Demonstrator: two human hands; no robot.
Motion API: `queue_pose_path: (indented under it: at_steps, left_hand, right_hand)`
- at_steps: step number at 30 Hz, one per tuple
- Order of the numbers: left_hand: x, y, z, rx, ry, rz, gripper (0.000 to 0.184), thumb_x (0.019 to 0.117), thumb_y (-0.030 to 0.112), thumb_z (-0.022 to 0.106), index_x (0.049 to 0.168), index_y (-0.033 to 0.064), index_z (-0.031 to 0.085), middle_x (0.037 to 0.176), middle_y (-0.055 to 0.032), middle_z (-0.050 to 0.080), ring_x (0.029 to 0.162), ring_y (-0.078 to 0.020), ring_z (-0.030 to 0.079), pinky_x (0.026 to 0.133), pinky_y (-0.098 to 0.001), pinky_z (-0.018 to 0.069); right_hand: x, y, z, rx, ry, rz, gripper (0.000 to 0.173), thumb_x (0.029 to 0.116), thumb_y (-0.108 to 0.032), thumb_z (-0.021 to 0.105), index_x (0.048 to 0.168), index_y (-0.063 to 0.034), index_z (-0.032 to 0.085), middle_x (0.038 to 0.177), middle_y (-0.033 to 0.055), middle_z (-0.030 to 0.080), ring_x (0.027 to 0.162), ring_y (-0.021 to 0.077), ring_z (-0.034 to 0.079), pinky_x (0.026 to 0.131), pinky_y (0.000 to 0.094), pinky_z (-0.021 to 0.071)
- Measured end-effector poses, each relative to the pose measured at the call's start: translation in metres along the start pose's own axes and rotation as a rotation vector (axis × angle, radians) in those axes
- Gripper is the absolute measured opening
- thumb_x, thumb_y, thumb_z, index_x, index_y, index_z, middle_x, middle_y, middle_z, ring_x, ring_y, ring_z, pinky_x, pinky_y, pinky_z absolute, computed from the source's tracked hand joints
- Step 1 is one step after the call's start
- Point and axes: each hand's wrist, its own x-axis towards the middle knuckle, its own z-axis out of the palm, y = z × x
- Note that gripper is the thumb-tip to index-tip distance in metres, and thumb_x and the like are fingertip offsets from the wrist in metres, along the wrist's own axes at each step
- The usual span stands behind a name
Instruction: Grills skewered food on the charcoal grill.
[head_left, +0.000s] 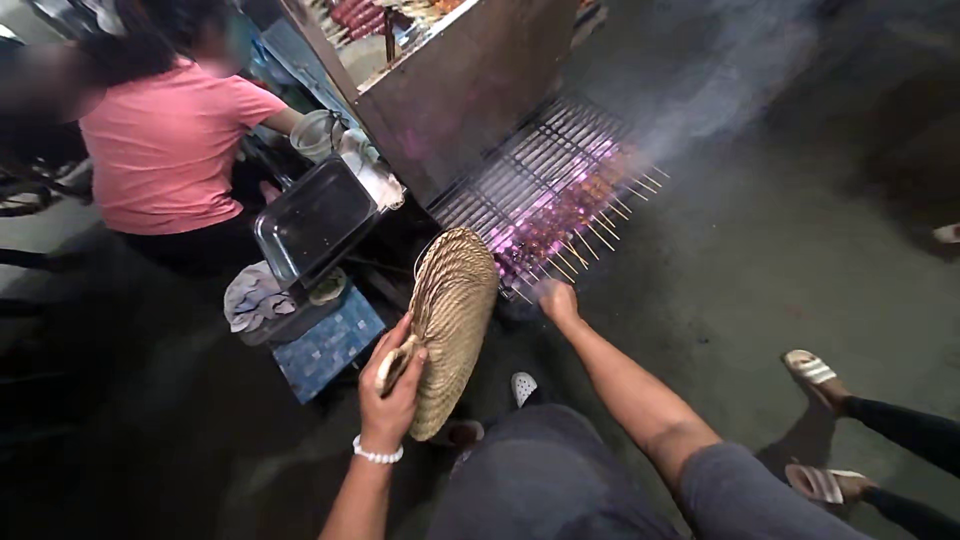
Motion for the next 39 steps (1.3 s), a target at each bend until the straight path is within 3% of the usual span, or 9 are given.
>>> queue_pose_path:
  at_steps: [7,13,15,18,22,26,30,34,39]
  left_hand:
    - [0.0,0.004,-0.002,-0.039,0.065,-0.067,0.049,0.0874,-0.002,0.069,0.135,-0.0096,0.058,0.139,-0.0159,0.063,0.128,-0.0179,0.061,0.111,-0.0314,0.049]
    - [0.006,0.008,-0.012,-0.155,0.123,-0.143,0.057,0.0827,-0.008,0.071,0.137,-0.0118,0.054,0.135,-0.0137,0.065,0.122,-0.0151,0.064,0.107,-0.0305,0.0525]
    - [0.011,0.002,-0.014,-0.027,0.194,-0.102,0.055,0.0854,-0.004,0.07,0.137,-0.0117,0.053,0.135,-0.0151,0.064,0.121,-0.0131,0.064,0.106,-0.0274,0.052]
    - [0.014,-0.006,-0.004,0.236,0.157,0.07,0.046,0.0926,0.009,0.065,0.135,-0.0087,0.059,0.134,-0.0207,0.063,0.124,-0.019,0.062,0.108,-0.0307,0.0493]
    - [0.017,0.012,0.017,-0.159,0.077,-0.123,0.047,0.0846,-0.006,0.07,0.13,-0.0114,0.059,0.135,-0.0164,0.064,0.122,-0.017,0.064,0.106,-0.0312,0.0526]
    - [0.014,0.01,0.009,0.042,0.035,-0.004,0.047,0.09,0.002,0.067,0.136,-0.0064,0.059,0.136,-0.0144,0.065,0.125,-0.0166,0.062,0.109,-0.0308,0.0499]
    - [0.013,0.012,0.007,-0.032,0.033,-0.023,0.048,0.0869,-0.002,0.069,0.134,-0.009,0.059,0.136,-0.0157,0.064,0.126,-0.019,0.062,0.11,-0.032,0.0499]
    - [0.012,0.011,0.008,0.203,0.042,0.04,0.046,0.091,0.006,0.066,0.136,-0.0026,0.061,0.136,-0.0134,0.065,0.126,-0.0145,0.062,0.109,-0.0285,0.0491]
    - [0.013,0.011,0.004,-0.125,0.057,-0.123,0.052,0.0844,-0.005,0.072,0.134,-0.0106,0.057,0.135,-0.0151,0.065,0.123,-0.0162,0.064,0.107,-0.0306,0.0524]
  right_hand:
    - [0.009,0.007,0.008,0.097,-0.063,0.024,0.026,0.1026,-0.024,0.06,0.116,-0.0093,0.076,0.116,0.0139,0.074,0.114,0.0305,0.068,0.103,0.0529,0.0506]
    - [0.005,0.001,-0.005,-0.104,-0.055,0.001,0.034,0.1012,-0.035,0.063,0.123,-0.0113,0.073,0.127,0.0129,0.07,0.118,0.032,0.066,0.102,0.0563,0.051]
    - [0.004,-0.001,-0.011,-0.154,0.008,0.027,0.034,0.1014,-0.032,0.062,0.127,-0.0109,0.071,0.132,0.0144,0.067,0.118,0.0348,0.066,0.099,0.059,0.0517]
    - [0.01,0.002,-0.01,-0.232,0.018,0.07,0.031,0.1012,-0.025,0.06,0.126,-0.0087,0.07,0.133,0.0158,0.066,0.117,0.0371,0.067,0.096,0.0603,0.0528]
    - [0.006,-0.002,-0.014,-0.241,0.035,0.048,0.03,0.1038,-0.018,0.053,0.122,-0.0041,0.071,0.129,0.0197,0.067,0.118,0.0388,0.066,0.097,0.0602,0.052]
    - [0.009,0.004,-0.016,-0.22,0.026,-0.005,0.03,0.1045,-0.022,0.053,0.123,-0.0087,0.072,0.129,0.0156,0.068,0.119,0.0349,0.066,0.099,0.0572,0.0522]
    - [0.016,0.007,-0.013,-0.21,-0.041,-0.011,0.031,0.1048,-0.022,0.052,0.124,-0.01,0.072,0.132,0.0152,0.067,0.122,0.0342,0.064,0.102,0.0569,0.0505]
    - [0.018,0.005,-0.009,-0.253,-0.063,-0.011,0.031,0.1043,-0.023,0.051,0.124,-0.0101,0.072,0.132,0.0162,0.067,0.12,0.0369,0.065,0.099,0.0597,0.0514]
    - [0.013,0.0,-0.018,-0.234,-0.037,-0.027,0.035,0.1042,-0.033,0.055,0.126,-0.0114,0.072,0.133,0.0137,0.067,0.118,0.0347,0.066,0.099,0.0587,0.0519]
